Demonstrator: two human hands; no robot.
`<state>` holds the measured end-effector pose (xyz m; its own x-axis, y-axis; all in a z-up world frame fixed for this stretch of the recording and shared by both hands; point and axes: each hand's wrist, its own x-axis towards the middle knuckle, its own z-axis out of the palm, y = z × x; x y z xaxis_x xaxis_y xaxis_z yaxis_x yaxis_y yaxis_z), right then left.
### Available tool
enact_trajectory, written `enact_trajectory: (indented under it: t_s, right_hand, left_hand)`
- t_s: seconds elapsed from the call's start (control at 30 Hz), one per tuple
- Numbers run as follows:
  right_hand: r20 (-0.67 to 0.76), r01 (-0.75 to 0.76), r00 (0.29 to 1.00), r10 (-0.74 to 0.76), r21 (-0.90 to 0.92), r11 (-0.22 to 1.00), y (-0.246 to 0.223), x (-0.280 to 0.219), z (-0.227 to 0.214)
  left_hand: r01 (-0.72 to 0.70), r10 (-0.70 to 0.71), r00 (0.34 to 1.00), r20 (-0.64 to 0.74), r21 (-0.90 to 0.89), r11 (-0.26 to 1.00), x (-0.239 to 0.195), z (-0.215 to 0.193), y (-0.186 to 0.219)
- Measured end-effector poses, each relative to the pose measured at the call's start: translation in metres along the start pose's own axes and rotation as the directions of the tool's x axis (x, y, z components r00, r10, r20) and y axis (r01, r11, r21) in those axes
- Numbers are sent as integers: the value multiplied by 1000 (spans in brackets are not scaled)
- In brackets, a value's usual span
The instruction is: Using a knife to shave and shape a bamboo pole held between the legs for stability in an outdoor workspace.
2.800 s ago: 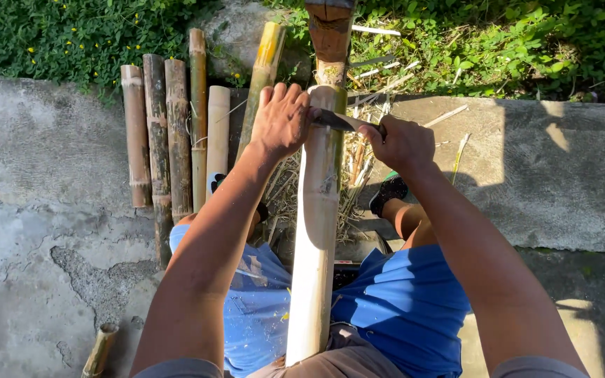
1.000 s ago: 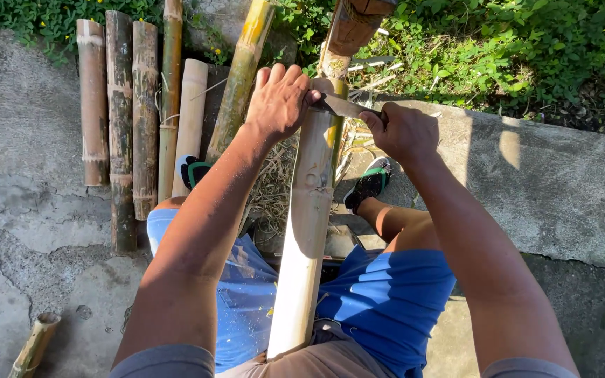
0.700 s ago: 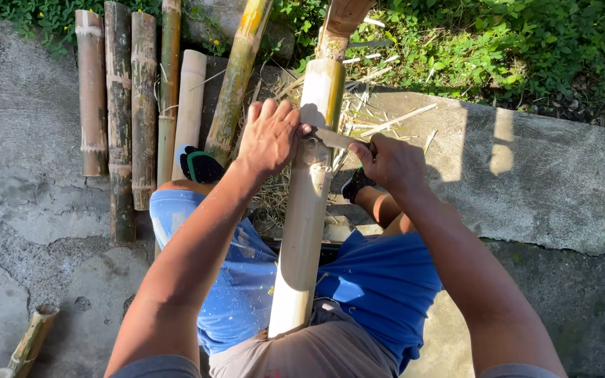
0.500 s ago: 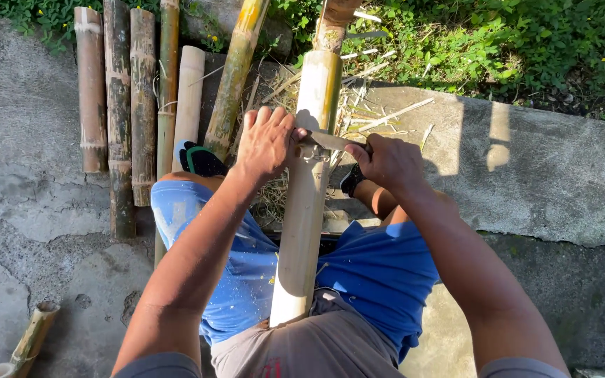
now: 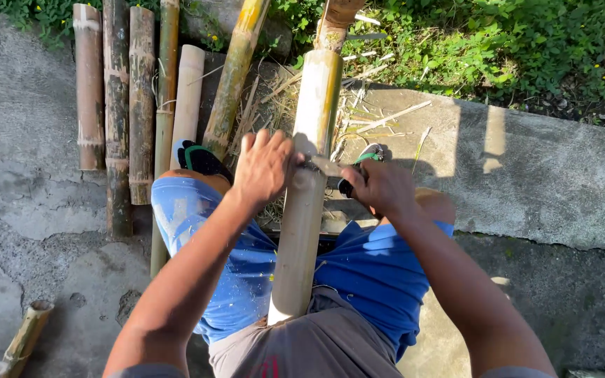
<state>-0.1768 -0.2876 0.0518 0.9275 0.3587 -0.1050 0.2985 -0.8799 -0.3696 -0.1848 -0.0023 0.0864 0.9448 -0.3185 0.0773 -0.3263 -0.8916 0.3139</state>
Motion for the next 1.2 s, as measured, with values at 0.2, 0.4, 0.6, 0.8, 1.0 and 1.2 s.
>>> enact_trajectory:
  t_s: [0.2, 0.4, 0.6, 0.8, 1.0, 1.2]
  right_hand:
    - [73, -67, 996, 59, 119, 991, -21, -67, 9]
    - [-4, -126, 992, 126, -28, 992, 1, 15, -5]
    - [12, -114, 993, 115, -76, 991, 19, 80, -22]
    - [55, 8, 998, -4, -68, 998, -13, -16, -15]
    - [-5, 45, 999, -45, 148, 988, -8, -43, 12]
    - [-132, 21, 991, -12, 71, 997, 27, 42, 28]
  left_hand:
    - [8, -8, 1000, -23, -8, 1000, -55, -14, 38]
    - [-14, 12, 997, 74, 26, 1000, 30, 2, -11]
    - [-19, 18, 1000, -14, -39, 999, 87, 23, -42]
    - [70, -70, 997, -16, -34, 997, -27, -5, 17]
    - [157, -157, 987, 12, 33, 987, -57, -24, 49]
    - [-20, 24, 999, -44, 107, 994, 41, -5, -5]
